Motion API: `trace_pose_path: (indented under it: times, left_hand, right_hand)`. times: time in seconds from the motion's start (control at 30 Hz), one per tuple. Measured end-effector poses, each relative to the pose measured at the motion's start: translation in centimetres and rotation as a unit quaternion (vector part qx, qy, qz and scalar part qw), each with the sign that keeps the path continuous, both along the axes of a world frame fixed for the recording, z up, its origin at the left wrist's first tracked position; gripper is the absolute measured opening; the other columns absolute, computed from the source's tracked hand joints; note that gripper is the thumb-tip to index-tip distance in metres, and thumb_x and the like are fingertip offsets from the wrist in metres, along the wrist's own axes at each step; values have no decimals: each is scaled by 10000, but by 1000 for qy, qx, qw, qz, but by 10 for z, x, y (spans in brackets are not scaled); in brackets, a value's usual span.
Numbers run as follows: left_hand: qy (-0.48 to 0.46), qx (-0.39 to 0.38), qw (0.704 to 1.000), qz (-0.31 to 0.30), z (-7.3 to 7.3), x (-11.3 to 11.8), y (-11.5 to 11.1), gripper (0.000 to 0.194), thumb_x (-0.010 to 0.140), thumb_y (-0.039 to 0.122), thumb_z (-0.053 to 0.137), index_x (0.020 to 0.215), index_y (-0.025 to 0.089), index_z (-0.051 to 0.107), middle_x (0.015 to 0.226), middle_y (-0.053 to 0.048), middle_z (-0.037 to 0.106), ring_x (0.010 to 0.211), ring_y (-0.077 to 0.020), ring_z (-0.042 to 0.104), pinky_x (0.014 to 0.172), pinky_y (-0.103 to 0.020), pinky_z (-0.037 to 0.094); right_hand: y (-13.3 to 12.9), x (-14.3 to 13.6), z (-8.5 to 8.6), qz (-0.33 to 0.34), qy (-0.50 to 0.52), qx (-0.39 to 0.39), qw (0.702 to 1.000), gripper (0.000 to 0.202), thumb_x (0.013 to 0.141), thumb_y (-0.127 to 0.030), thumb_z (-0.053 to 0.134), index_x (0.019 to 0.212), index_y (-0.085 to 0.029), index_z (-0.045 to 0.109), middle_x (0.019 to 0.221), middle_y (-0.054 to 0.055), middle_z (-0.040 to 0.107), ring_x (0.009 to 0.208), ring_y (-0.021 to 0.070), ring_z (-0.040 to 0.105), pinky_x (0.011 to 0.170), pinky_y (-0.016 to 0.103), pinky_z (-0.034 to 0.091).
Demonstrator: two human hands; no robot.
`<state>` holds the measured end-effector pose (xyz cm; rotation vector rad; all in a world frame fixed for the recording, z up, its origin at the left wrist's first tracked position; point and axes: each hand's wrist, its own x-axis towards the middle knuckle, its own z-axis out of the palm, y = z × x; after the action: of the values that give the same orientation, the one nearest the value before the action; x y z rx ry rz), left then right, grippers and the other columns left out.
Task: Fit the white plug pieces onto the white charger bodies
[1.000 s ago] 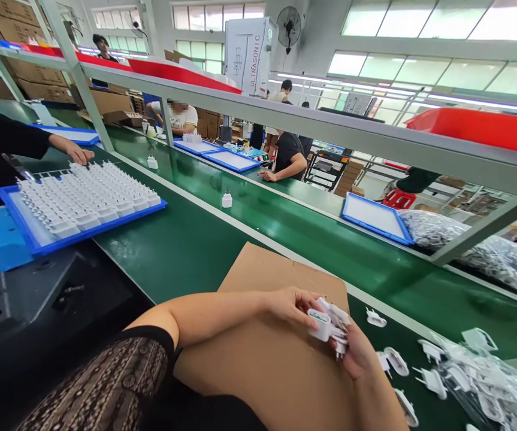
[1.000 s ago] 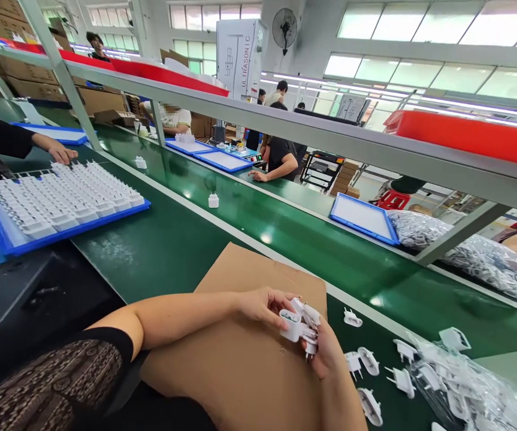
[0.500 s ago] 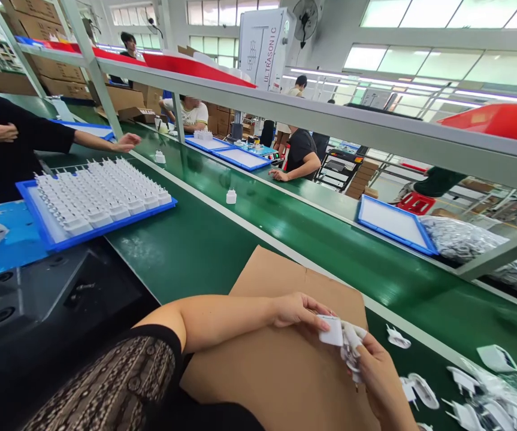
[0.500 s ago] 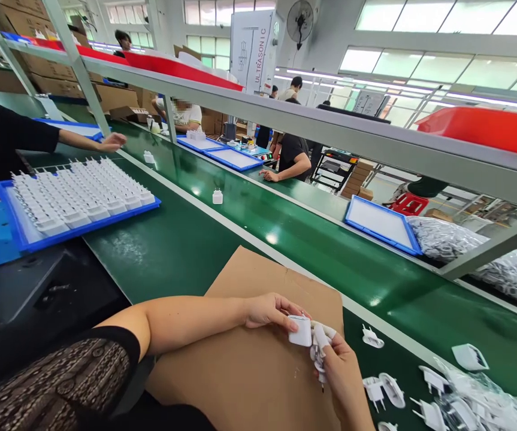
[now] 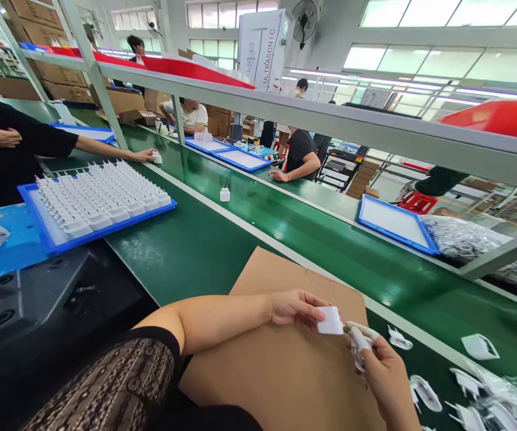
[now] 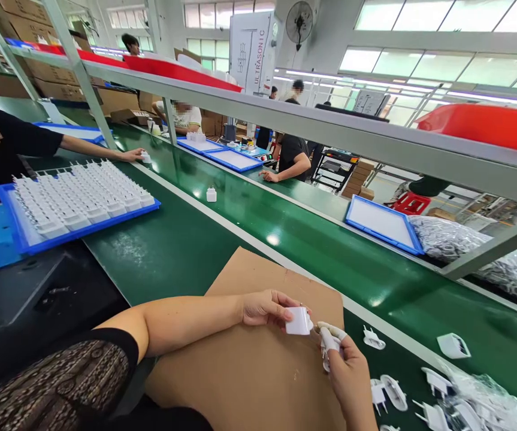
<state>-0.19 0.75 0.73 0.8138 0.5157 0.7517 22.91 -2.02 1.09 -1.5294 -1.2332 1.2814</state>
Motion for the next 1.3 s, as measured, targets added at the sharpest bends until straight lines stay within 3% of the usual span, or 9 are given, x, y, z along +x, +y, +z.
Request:
trace_pose_path:
  times: [0.23, 0.33, 0.43, 0.57, 0.77, 0.83, 0.93, 1.1, 1.3]
  left_hand:
    - [15, 41, 999, -28, -17, 4, 3, 498, 565, 335, 940, 1017, 196, 782, 1211, -60, 686, 948, -152, 650, 804, -247, 551]
    - [13, 37, 997, -62, -19, 2, 6, 487, 575, 338, 939, 1015, 199, 782, 1234, -45, 684, 958, -140, 654, 805, -223, 559]
    - [6, 32, 997, -64, -19, 1, 6, 496, 586, 335, 933, 1037, 198, 776, 1256, -45, 682, 962, -141, 664, 779, -214, 570]
    - [6, 23, 998, -64, -18, 2, 4, 509, 601, 323, 926, 1067, 192, 767, 1347, -55, 638, 985, -154, 672, 729, -208, 577]
    - [35, 93, 994, 40, -17, 9, 2, 583, 549, 399, 938, 1060, 188, 756, 1360, -91, 624, 1020, -207, 674, 741, -269, 583]
    - [133, 177, 966, 134, -15, 9, 2, 562, 626, 432, 885, 1098, 162, 740, 1158, -115, 717, 946, -213, 692, 749, -298, 578]
    - [277, 294, 886, 228, -11, 8, -1, 364, 687, 355, 825, 967, 135, 750, 936, -100, 743, 845, -204, 686, 745, -306, 561]
    - [270, 296, 897, 187, -19, 4, 2, 320, 697, 334, 771, 967, 167, 727, 945, -62, 700, 802, -184, 616, 747, -315, 527]
    - [354, 334, 858, 164, -27, -1, 9, 555, 710, 445, 745, 1180, 165, 653, 1039, -65, 695, 699, -143, 557, 688, -299, 522]
  right_hand:
    - [0, 6, -6, 40, -98, 93, 990, 426, 583, -281, 606, 966, -187, 766, 585, -2, 632, 521, 161, 530, 485, 259, 422]
    - [0, 3, -2, 60, -131, 146, 979, 343, 544, -297, 633, 847, -221, 774, 751, 32, 732, 698, 223, 659, 585, 259, 505]
    - [-6, -9, 4, 38, -138, 174, 974, 364, 567, -339, 620, 875, -221, 775, 879, 48, 765, 806, 244, 690, 670, 261, 535]
    - [-12, -19, 6, 4, -183, 170, 968, 396, 585, -339, 558, 893, -207, 768, 757, 35, 739, 674, 221, 654, 600, 273, 497]
    - [2, 3, -1, -48, -246, 116, 961, 342, 638, -338, 541, 878, -195, 738, 567, 17, 648, 546, 210, 581, 527, 302, 430]
    - [8, 10, 0, -71, -263, 86, 958, 270, 638, -347, 568, 785, -184, 724, 537, 20, 623, 499, 194, 532, 480, 301, 397]
    - [6, 8, 11, -107, -251, 70, 959, 213, 596, -339, 609, 662, -160, 703, 474, 13, 560, 469, 169, 483, 442, 284, 347]
    - [6, -11, 15, -71, -86, 74, 991, 422, 604, -370, 660, 914, -113, 786, 592, 16, 617, 465, 108, 427, 437, 246, 334]
    - [9, -15, 0, -42, -24, 98, 994, 404, 632, -369, 712, 972, -166, 793, 788, 35, 695, 499, 82, 438, 452, 233, 343]
